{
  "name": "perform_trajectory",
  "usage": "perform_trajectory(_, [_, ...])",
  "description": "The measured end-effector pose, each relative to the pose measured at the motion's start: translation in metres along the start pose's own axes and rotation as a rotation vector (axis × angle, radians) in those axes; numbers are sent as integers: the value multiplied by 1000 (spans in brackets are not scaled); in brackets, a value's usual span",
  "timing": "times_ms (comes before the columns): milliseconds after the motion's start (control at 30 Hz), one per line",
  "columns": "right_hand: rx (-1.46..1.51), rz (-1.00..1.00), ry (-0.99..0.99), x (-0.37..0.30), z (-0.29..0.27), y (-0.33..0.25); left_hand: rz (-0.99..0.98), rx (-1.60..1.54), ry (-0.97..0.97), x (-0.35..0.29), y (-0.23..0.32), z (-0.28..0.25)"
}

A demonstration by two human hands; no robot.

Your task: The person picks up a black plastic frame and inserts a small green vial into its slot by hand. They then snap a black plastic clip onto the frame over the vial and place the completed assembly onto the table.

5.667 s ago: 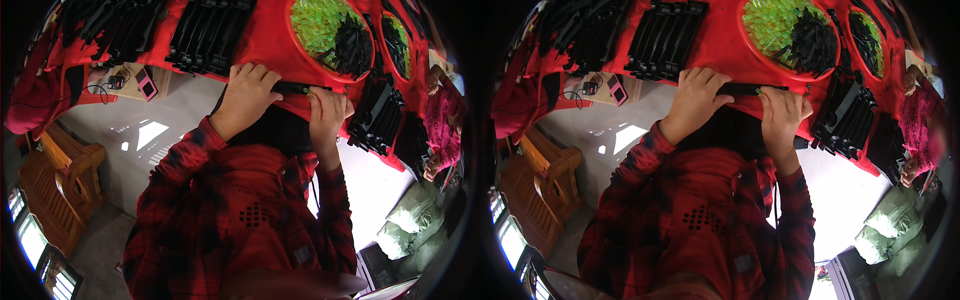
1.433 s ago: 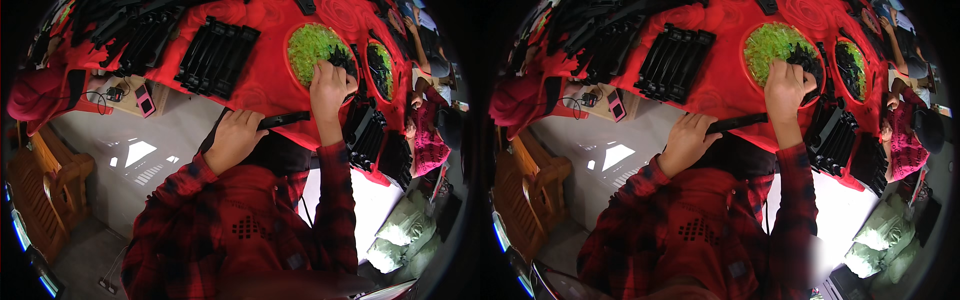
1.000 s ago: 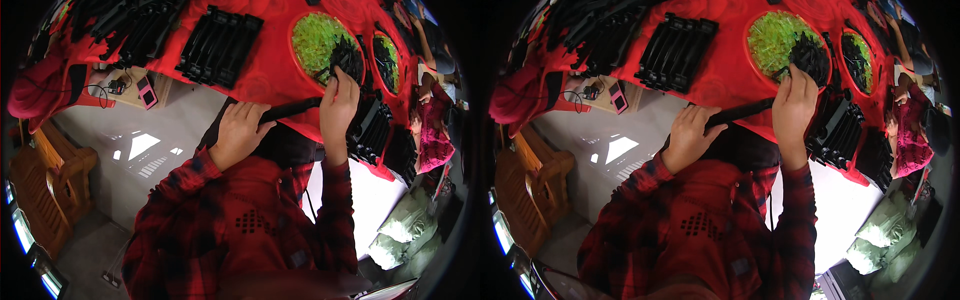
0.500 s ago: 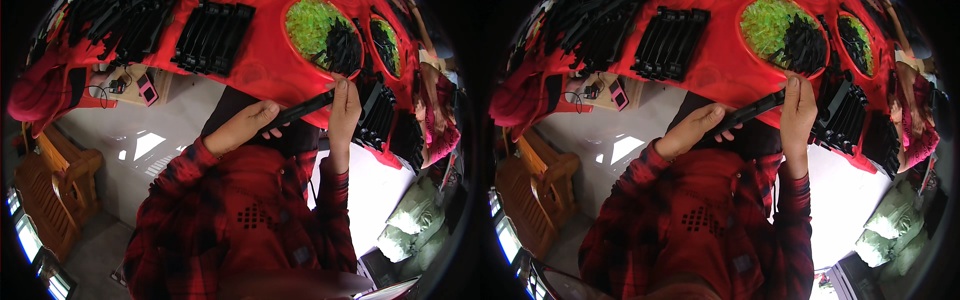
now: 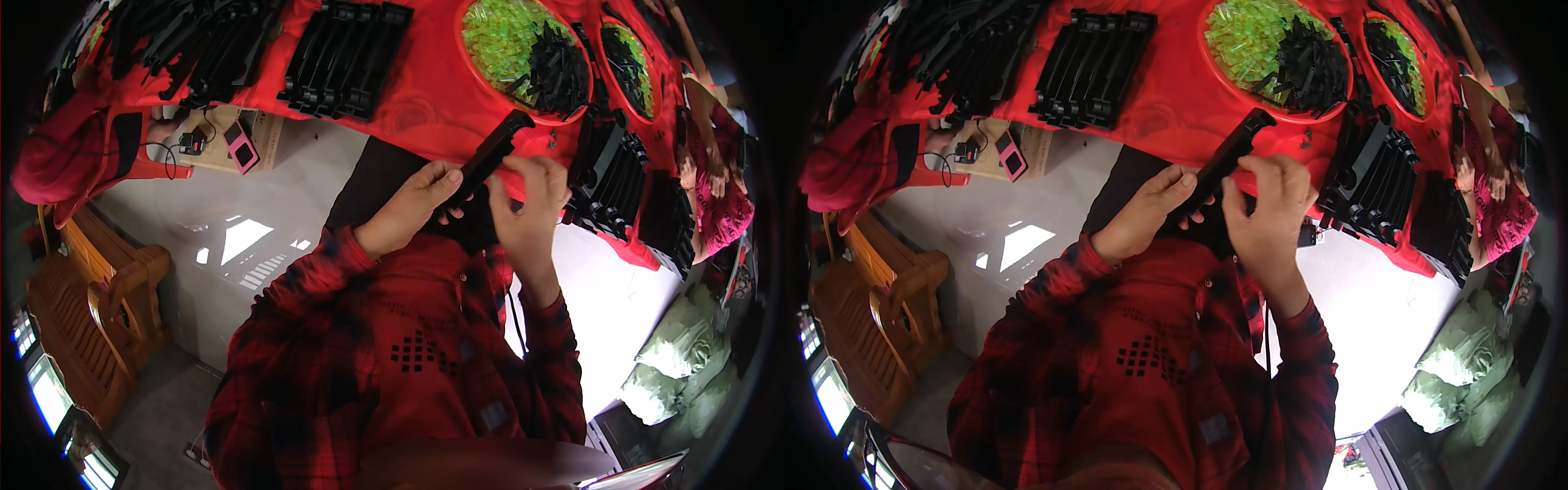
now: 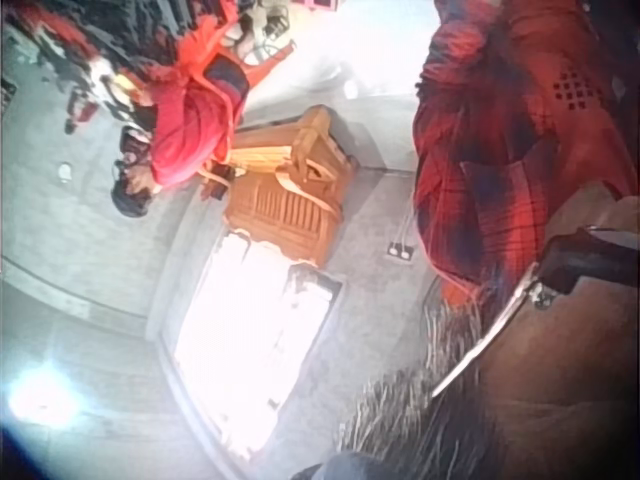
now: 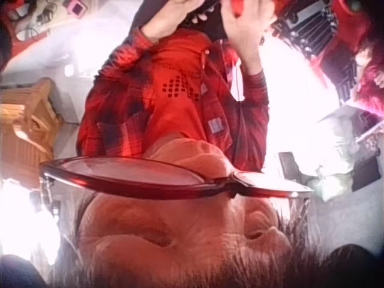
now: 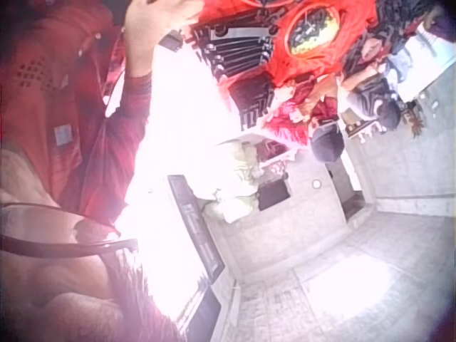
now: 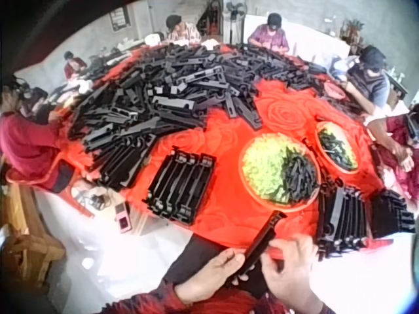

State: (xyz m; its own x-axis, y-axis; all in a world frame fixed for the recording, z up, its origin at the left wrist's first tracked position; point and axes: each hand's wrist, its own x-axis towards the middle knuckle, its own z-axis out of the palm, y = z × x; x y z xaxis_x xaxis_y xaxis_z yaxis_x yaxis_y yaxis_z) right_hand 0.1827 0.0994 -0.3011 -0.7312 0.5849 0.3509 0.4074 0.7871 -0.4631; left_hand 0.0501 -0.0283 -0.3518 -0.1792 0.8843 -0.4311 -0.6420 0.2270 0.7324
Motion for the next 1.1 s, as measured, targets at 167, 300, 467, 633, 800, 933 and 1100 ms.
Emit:
perform_trajectory(167, [-79,103,-118,-10,15,-7,78,82,81,4,-11,12])
perform_trajectory(300, [36,239,-197,-13,25,-1,106,124,72,2,-9,16])
perform_trajectory(467, [427,406,-237,-14,26,6,68,-78,-55,2,-8,6])
perform_trajectory(633, [582,418,-230,-17,23,17,-98,-423,-193,6,-3,-8])
perform_trajectory(800, [641,386,-228,-15,23,21,-111,-436,-199,5,-4,-9])
perform_trajectory(933, [964,459,-258,-12,16,16,-99,-489,-235,5,-4,-9])
perform_trajectory(1100, [1114,508,-295,-8,8,20,-113,-509,-267,3,3,-7])
